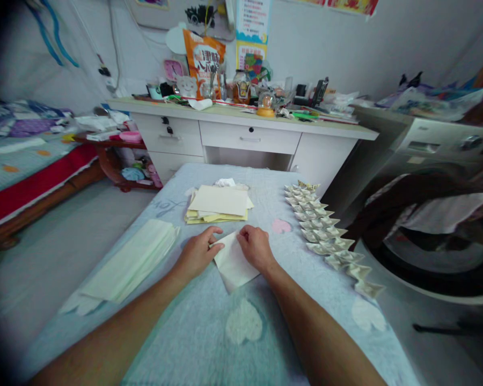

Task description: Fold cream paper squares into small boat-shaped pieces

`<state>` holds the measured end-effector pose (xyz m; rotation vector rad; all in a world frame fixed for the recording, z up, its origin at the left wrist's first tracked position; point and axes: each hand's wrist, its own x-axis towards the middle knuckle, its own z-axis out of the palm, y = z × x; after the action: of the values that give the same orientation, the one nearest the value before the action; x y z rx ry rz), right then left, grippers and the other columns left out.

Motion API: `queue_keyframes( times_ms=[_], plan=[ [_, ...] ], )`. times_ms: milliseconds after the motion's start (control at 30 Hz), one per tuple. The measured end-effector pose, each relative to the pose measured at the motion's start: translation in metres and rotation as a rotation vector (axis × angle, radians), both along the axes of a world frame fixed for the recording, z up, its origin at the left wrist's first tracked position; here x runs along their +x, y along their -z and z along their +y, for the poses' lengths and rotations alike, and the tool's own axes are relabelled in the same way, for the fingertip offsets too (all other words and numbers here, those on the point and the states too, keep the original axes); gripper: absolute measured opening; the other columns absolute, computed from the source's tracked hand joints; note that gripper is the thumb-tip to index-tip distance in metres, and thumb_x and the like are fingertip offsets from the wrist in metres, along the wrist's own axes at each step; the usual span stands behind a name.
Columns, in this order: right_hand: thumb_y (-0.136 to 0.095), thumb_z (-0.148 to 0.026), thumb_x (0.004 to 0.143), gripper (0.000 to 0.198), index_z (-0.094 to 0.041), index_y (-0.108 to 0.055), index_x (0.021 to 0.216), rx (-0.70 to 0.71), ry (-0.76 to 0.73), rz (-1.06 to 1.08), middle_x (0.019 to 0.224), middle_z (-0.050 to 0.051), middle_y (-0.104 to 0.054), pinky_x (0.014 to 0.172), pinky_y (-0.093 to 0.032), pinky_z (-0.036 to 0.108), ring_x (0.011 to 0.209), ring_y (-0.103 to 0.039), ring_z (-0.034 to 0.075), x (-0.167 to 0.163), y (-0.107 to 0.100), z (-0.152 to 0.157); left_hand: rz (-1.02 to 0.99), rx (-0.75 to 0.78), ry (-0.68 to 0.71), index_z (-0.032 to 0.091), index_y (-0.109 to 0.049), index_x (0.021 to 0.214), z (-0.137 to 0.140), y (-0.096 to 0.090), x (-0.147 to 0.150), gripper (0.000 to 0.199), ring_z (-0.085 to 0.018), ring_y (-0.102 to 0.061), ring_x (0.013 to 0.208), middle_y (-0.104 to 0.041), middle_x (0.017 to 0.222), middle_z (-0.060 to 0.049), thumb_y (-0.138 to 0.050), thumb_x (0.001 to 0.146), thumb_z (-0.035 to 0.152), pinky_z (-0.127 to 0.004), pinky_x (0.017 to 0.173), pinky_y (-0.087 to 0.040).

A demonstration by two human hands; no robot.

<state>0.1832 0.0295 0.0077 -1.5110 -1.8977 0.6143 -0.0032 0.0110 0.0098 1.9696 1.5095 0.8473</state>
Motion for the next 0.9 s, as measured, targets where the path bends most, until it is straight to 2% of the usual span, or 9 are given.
queue_keyframes(
  times_ms=[167,300,400,500,600,733,900],
  plan=[
    [-0.053,-0.025,0.082,0.014,-0.018,-0.061,0.074,-0.016,-0.016,-0.025,0.064,-0.001,-0.059,0.06,-0.033,0.023,0.061,-0.05,0.012,0.001,-0.003,0.004,0.116,0.03,-0.013,0.022,-0.056,0.109,0.002,0.002,0.0,0.027,-0.015,-0.056,0.063,-0.059,0.067,0.003,-0.057,0.082,0.026,-0.024,0.062,-0.034],
    [-0.054,-0.026,0.08,0.012,-0.017,-0.058,0.073,-0.112,-0.131,0.055,0.064,-0.003,-0.054,0.057,-0.031,0.022,0.06,-0.047,0.011,0.011,-0.015,0.009,-0.044,0.002,0.062,0.02,-0.054,0.109,0.0,-0.001,0.0,0.025,-0.013,-0.052,0.059,-0.052,0.061,0.006,-0.052,0.085,0.026,-0.023,0.06,-0.035],
    [-0.054,-0.031,0.08,0.015,-0.017,-0.055,0.074,-0.257,-0.269,0.211,0.064,-0.004,-0.051,0.055,-0.032,0.021,0.058,-0.043,0.01,0.022,-0.028,0.01,-0.184,-0.039,0.167,0.019,-0.049,0.118,-0.007,-0.007,0.002,0.033,-0.011,-0.051,0.058,-0.049,0.062,0.007,-0.048,0.085,0.022,-0.021,0.06,-0.036],
    [-0.055,-0.033,0.079,0.017,-0.016,-0.056,0.075,-0.357,-0.345,0.24,0.063,-0.004,-0.05,0.054,-0.032,0.021,0.057,-0.043,0.009,0.028,-0.039,0.011,-0.146,-0.048,0.254,0.02,-0.049,0.121,-0.016,-0.012,0.006,0.036,-0.01,-0.05,0.059,-0.05,0.065,0.007,-0.049,0.084,0.02,-0.021,0.06,-0.036],
    [-0.056,-0.029,0.077,0.015,-0.015,-0.06,0.073,-0.324,-0.387,0.137,0.067,-0.003,-0.054,0.058,-0.035,0.021,0.062,-0.047,0.01,0.028,-0.044,0.016,-0.015,-0.034,0.313,0.02,-0.056,0.114,-0.024,-0.012,0.01,0.031,-0.011,-0.051,0.059,-0.052,0.065,0.006,-0.05,0.084,0.019,-0.021,0.06,-0.036],
    [-0.059,-0.023,0.075,0.012,-0.014,-0.064,0.07,-0.251,-0.514,-0.059,0.07,-0.001,-0.059,0.065,-0.038,0.022,0.068,-0.053,0.012,0.024,-0.047,0.03,0.108,0.0,0.314,0.021,-0.063,0.109,-0.028,-0.008,0.011,0.027,-0.013,-0.058,0.065,-0.062,0.071,0.002,-0.05,0.085,0.02,-0.023,0.066,-0.04],
    [-0.061,-0.02,0.075,0.01,-0.016,-0.07,0.074,-0.254,-0.596,-0.306,0.077,-0.001,-0.065,0.068,-0.037,0.022,0.074,-0.057,0.013,0.013,-0.061,0.044,0.172,0.032,0.278,0.023,-0.062,0.116,-0.03,-0.006,0.009,0.032,-0.016,-0.064,0.077,-0.071,0.088,-0.002,-0.05,0.087,0.022,-0.026,0.075,-0.045]
  ],
)
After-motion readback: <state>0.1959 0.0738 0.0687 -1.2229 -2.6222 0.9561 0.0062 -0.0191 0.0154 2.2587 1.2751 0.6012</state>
